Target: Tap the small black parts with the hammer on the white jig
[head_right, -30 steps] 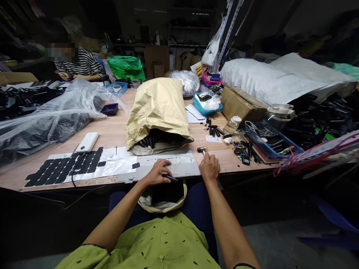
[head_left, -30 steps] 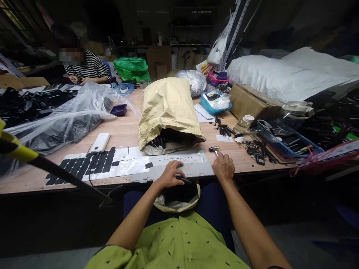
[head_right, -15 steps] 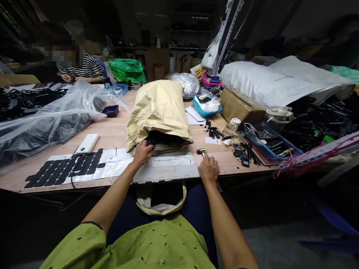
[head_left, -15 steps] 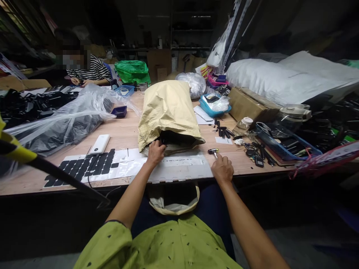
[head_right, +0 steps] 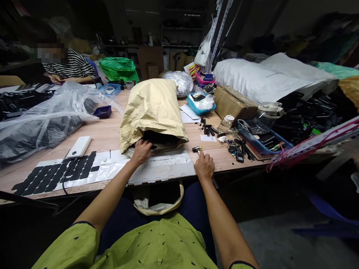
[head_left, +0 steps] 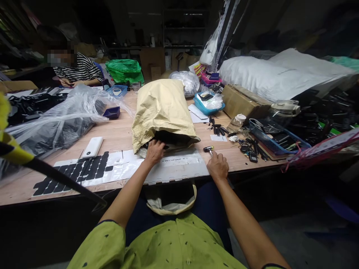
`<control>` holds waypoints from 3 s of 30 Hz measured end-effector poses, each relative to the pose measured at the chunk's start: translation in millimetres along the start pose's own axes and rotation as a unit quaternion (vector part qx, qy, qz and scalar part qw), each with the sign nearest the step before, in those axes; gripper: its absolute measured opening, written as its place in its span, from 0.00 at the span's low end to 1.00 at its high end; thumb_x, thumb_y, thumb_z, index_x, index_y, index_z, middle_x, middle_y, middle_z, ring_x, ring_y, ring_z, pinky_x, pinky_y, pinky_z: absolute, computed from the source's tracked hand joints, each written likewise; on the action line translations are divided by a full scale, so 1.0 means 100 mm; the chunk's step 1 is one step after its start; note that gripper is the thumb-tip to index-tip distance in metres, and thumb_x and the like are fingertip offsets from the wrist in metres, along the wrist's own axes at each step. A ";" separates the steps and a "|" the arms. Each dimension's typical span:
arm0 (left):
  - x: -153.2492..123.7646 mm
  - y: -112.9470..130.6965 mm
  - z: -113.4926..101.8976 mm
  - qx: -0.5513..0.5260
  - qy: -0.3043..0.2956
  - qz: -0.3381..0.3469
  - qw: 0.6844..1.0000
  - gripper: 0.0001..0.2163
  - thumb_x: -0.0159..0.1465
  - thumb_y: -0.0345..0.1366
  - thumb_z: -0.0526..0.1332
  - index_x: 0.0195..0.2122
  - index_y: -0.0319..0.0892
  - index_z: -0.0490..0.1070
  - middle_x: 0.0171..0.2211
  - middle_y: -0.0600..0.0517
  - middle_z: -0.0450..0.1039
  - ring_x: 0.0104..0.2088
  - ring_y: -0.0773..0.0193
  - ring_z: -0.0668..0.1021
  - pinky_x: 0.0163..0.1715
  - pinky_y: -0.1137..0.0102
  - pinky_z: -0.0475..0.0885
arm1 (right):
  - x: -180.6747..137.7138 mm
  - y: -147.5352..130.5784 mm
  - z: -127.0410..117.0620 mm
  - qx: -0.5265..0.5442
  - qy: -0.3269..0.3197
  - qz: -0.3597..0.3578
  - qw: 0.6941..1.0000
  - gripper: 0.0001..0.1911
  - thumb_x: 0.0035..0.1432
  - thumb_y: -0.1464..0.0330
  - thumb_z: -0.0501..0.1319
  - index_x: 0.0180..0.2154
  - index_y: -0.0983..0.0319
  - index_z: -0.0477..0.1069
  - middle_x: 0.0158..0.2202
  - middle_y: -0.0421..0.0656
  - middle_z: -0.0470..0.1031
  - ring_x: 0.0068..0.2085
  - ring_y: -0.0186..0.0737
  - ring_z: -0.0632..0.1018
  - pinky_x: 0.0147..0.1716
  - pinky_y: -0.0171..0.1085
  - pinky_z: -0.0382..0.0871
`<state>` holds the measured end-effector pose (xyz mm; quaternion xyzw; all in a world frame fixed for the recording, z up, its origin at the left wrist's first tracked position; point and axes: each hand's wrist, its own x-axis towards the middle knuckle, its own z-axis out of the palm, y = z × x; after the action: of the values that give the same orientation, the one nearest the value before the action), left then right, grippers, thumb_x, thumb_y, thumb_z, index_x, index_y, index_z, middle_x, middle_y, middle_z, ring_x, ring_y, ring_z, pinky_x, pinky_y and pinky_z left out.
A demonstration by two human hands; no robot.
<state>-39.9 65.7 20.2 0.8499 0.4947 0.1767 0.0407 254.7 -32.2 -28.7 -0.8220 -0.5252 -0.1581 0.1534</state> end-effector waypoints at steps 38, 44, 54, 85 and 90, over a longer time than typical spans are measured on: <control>-0.15 0.68 0.43 -0.207 -0.065 -0.084 0.973 0.10 0.60 0.41 0.68 0.43 0.50 0.82 0.36 0.50 0.74 0.44 0.53 0.71 0.49 0.58 0.64 | -0.57 -0.45 -0.36 0.417 -0.063 -0.077 0.903 0.20 0.63 0.67 0.50 0.50 0.60 0.77 0.46 0.49 0.80 0.48 0.44 0.79 0.51 0.43 0.73; -0.14 0.70 0.44 -0.208 -0.065 -0.081 0.973 0.10 0.60 0.42 0.67 0.42 0.51 0.82 0.35 0.50 0.74 0.44 0.53 0.70 0.49 0.58 0.64 | -0.54 -0.46 -0.34 0.404 -0.074 -0.077 0.909 0.20 0.63 0.68 0.50 0.50 0.59 0.77 0.46 0.49 0.80 0.49 0.45 0.78 0.51 0.44 0.73; -0.14 0.73 0.47 -0.218 -0.060 -0.084 0.970 0.08 0.60 0.40 0.68 0.40 0.53 0.83 0.34 0.51 0.74 0.43 0.54 0.70 0.48 0.59 0.63 | -0.58 -0.53 -0.35 0.406 -0.088 -0.112 0.903 0.19 0.62 0.69 0.51 0.48 0.59 0.77 0.43 0.48 0.80 0.45 0.43 0.79 0.48 0.42 0.73; -0.73 0.67 0.34 -0.224 -0.075 0.066 0.970 0.08 0.53 0.38 0.72 0.35 0.48 0.82 0.47 0.48 0.73 0.50 0.52 0.71 0.52 0.57 0.65 | 0.03 -0.04 0.01 0.000 -0.014 -0.015 1.000 0.18 0.63 0.71 0.53 0.51 0.62 0.74 0.38 0.50 0.70 0.39 0.45 0.70 0.32 0.38 0.58; -1.23 0.63 0.28 -0.195 -0.063 0.086 0.975 0.12 0.50 0.35 0.74 0.37 0.48 0.80 0.57 0.47 0.70 0.56 0.46 0.69 0.56 0.52 0.63 | 0.03 -0.04 0.01 0.003 -0.014 -0.015 1.000 0.18 0.63 0.71 0.53 0.51 0.62 0.74 0.37 0.50 0.70 0.39 0.46 0.70 0.32 0.38 0.57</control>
<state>-33.9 -68.8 -22.9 0.8742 0.3726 0.2190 0.2214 251.9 -27.7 -28.5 -0.8158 -0.5396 -0.1475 0.1465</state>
